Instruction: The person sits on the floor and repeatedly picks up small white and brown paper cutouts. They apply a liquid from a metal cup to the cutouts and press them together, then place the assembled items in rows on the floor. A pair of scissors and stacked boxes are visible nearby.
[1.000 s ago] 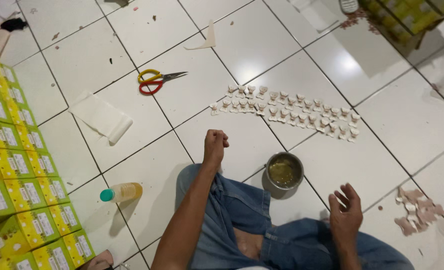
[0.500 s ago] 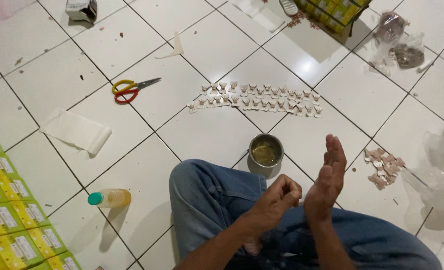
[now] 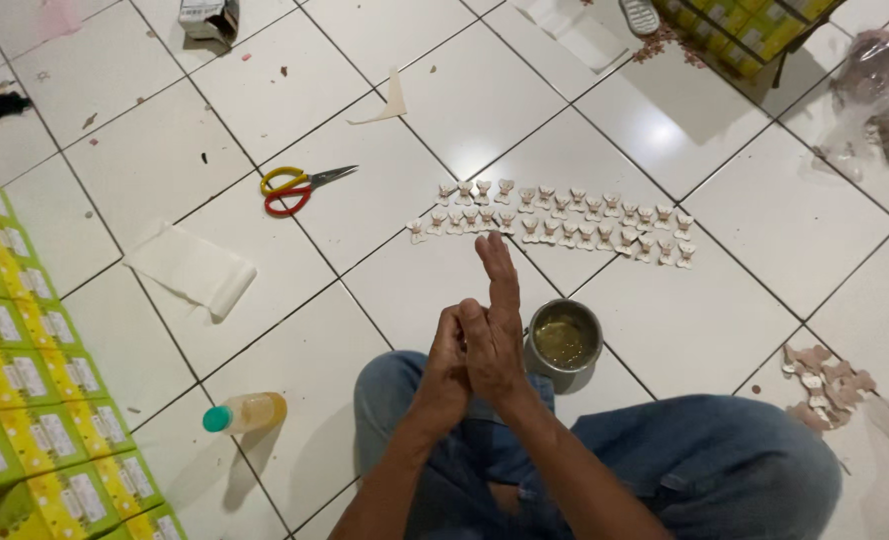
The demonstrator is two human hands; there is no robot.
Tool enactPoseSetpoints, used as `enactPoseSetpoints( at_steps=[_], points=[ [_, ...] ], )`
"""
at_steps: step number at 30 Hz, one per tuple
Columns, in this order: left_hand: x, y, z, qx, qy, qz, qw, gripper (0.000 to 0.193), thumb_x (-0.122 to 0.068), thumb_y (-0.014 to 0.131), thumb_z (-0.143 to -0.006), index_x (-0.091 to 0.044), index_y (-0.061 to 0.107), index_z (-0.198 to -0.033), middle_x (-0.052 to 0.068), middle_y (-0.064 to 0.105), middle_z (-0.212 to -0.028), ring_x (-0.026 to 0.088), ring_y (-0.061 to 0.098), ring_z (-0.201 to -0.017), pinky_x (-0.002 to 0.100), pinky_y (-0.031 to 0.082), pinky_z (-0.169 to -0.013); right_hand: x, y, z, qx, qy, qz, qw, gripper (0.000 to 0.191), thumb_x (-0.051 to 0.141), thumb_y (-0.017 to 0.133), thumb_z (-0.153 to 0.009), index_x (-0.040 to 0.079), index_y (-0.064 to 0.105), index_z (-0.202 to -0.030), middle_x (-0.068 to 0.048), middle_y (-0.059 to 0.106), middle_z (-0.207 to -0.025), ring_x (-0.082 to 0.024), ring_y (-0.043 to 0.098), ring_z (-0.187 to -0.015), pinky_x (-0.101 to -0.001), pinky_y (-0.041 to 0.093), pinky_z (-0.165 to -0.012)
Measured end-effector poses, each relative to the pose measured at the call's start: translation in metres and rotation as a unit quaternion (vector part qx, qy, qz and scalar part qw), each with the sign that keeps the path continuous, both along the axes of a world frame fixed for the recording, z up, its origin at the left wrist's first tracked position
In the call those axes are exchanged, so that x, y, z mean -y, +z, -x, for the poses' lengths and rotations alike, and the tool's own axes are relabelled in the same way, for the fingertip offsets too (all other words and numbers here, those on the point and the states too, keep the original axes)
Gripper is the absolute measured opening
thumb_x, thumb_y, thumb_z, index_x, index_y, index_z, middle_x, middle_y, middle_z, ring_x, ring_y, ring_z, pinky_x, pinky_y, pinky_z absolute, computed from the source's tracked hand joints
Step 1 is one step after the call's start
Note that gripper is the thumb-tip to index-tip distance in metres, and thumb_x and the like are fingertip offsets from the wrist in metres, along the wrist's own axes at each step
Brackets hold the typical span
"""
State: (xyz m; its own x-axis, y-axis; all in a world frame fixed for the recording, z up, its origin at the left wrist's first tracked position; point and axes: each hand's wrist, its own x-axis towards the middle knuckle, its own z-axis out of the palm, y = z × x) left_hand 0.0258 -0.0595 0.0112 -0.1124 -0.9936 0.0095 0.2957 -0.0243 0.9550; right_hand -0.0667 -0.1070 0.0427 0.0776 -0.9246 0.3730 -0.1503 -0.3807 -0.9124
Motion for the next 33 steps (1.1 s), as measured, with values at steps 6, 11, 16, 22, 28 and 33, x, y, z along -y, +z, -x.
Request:
enactPoseSetpoints(
  at_steps=[6,11,16,22,28,33],
  points=[
    [-0.039,0.009,0.028,0.196,-0.096,-0.017,0.976,0.075,0.017,0.039,-0.081,-0.001,0.049,-0.153,0.012,0.041,-0.170,0.023,0.063,-0.120,0.031,0.050,-0.093,0.005,0.004,0.047,0.060,-0.044,-0.039,0.996,0.075,0.052,0.038,-0.110,0.004,0.021,-0.165,-0.020,0.027,-0.172,-0.037,0.021,-0.163,-0.0519,0.015,-0.132],
    [-0.048,-0.001,0.055,0.263,-0.173,0.000,0.949,0.077,0.017,0.048,-0.083,-0.001,0.032,-0.156,0.022,0.046,-0.153,0.034,0.045,-0.141,0.041,0.037,-0.113,-0.053,0.020,0.071,-0.117,-0.135,0.050,0.983,0.077,0.065,0.030,-0.107,0.014,0.032,-0.165,-0.012,0.022,-0.178,-0.034,0.012,-0.169,-0.0607,-0.001,-0.136],
    [-0.061,0.045,0.077,0.203,-0.219,0.044,0.953,0.062,0.011,0.054,-0.091,-0.002,0.041,-0.150,0.024,0.044,-0.155,0.034,0.046,-0.144,0.046,0.040,-0.112,-0.041,0.017,0.140,-0.084,-0.183,0.068,0.977,0.080,0.071,0.023,-0.109,0.017,0.023,-0.169,-0.011,0.016,-0.179,-0.032,0.006,-0.168,-0.0552,0.000,-0.138],
    [-0.041,0.038,0.034,0.252,0.033,-0.100,0.962,0.033,0.001,0.066,-0.093,0.002,0.064,-0.126,0.012,0.068,-0.102,0.016,0.066,-0.095,0.032,0.054,-0.087,-0.035,-0.060,0.341,-0.007,-0.423,-0.152,0.893,0.073,0.018,0.068,-0.100,0.009,0.031,-0.163,-0.017,0.064,-0.143,-0.026,0.063,-0.132,-0.0396,0.055,-0.109],
    [-0.037,-0.049,-0.007,0.127,0.099,-0.271,0.949,0.037,-0.018,0.054,-0.117,0.007,0.060,-0.143,0.019,0.051,-0.084,0.022,0.047,-0.071,0.036,0.040,-0.067,-0.119,-0.146,0.407,-0.353,-0.393,-0.175,0.831,0.076,0.002,0.069,-0.087,0.010,0.041,-0.157,-0.016,0.067,-0.128,-0.035,0.058,-0.119,-0.0466,0.050,-0.098],
    [-0.015,-0.110,0.006,0.066,0.109,-0.393,0.911,0.050,-0.030,0.046,-0.107,-0.001,0.036,-0.146,0.027,0.060,-0.127,0.035,0.064,-0.115,0.044,0.052,-0.101,-0.108,-0.162,0.420,-0.395,-0.406,-0.227,0.792,0.067,0.006,0.069,-0.094,0.016,0.045,-0.156,-0.008,0.069,-0.118,-0.030,0.061,-0.112,-0.0468,0.049,-0.099]
  ],
)
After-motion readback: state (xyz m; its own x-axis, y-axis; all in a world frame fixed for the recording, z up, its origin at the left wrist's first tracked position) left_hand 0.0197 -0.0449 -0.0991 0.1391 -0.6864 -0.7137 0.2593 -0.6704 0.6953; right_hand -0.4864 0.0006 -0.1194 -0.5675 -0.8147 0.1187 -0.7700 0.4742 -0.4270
